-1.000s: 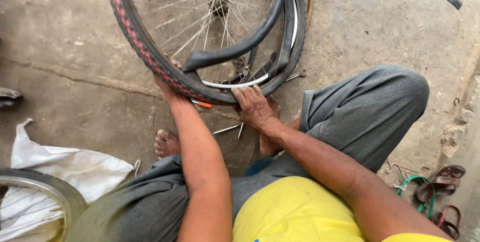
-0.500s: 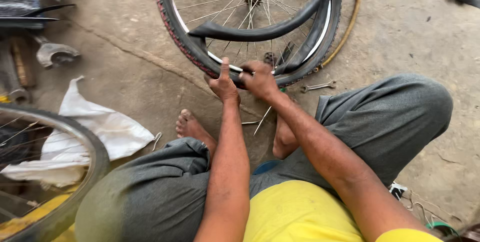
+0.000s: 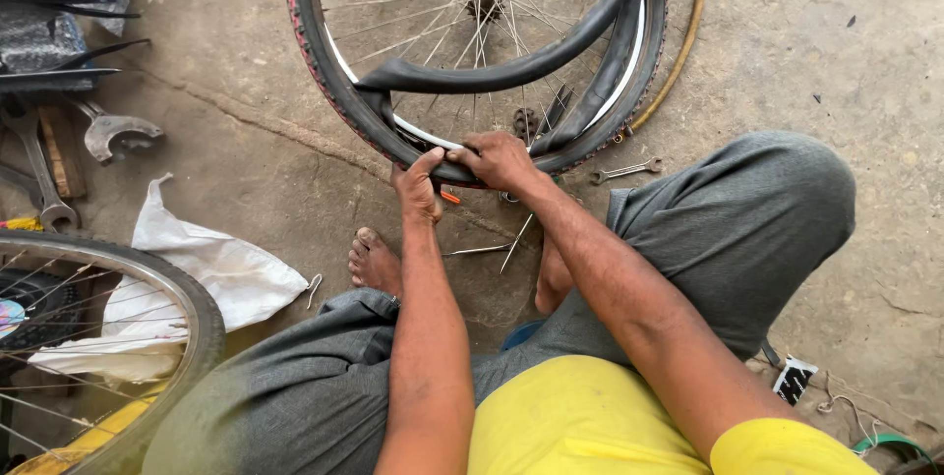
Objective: The person removes a bicycle tire from the rim using tire levers and a screwdriver. They then pull out the inner tube and inspect it, using a small tool to check the valve area.
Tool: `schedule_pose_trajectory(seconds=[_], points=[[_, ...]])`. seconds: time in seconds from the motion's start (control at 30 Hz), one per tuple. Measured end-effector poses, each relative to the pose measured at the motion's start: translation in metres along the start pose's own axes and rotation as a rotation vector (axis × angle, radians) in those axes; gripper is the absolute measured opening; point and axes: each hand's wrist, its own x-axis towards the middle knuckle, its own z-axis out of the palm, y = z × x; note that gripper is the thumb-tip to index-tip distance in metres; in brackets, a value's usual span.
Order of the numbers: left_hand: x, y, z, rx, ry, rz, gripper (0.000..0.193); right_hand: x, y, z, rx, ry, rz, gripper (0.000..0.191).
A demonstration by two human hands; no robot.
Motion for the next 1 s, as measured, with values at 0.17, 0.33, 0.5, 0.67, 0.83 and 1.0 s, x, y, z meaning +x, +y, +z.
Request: schedule_pose_trajectory(seconds=[0.17, 0.33, 0.5, 0.67, 0.83, 1.0], points=[[0.003, 0.019, -0.005, -0.027, -0.039, -0.031, 0.043, 0.001, -0.02, -0.001, -0.073, 0.169, -0.159, 0.039], [-0.006, 0.02, -0.012, 0.019, 0.053, -0.047, 0.037, 0.013, -0.036, -0.002, -0.135, 0.169, -0.08, 0.039], [-0.026, 0.02, -0.016, 0.138, -0.013, -0.012, 0.031, 0.037, -0.045, 0.001, -0.075, 0.106, 0.084, 0.036], [-0.036, 0.05, -0.019, 0.145, -0.14, 0.037, 0.04, 0.046, -0.051, -0.016, 0.075, 0.13, -0.097, 0.022], [-0.037, 0.058, -0.02, 0.214, -0.153, -0.039, 0.05, 0.019, -0.063, -0.025, 0.907, -0.116, 0.253, 0.028], [-0.047, 0.049, -0.005, 0.268, -0.211, -0.017, 0.051, -0.017, -0.072, -0.031, 0.869, -0.126, 0.035, 0.027]])
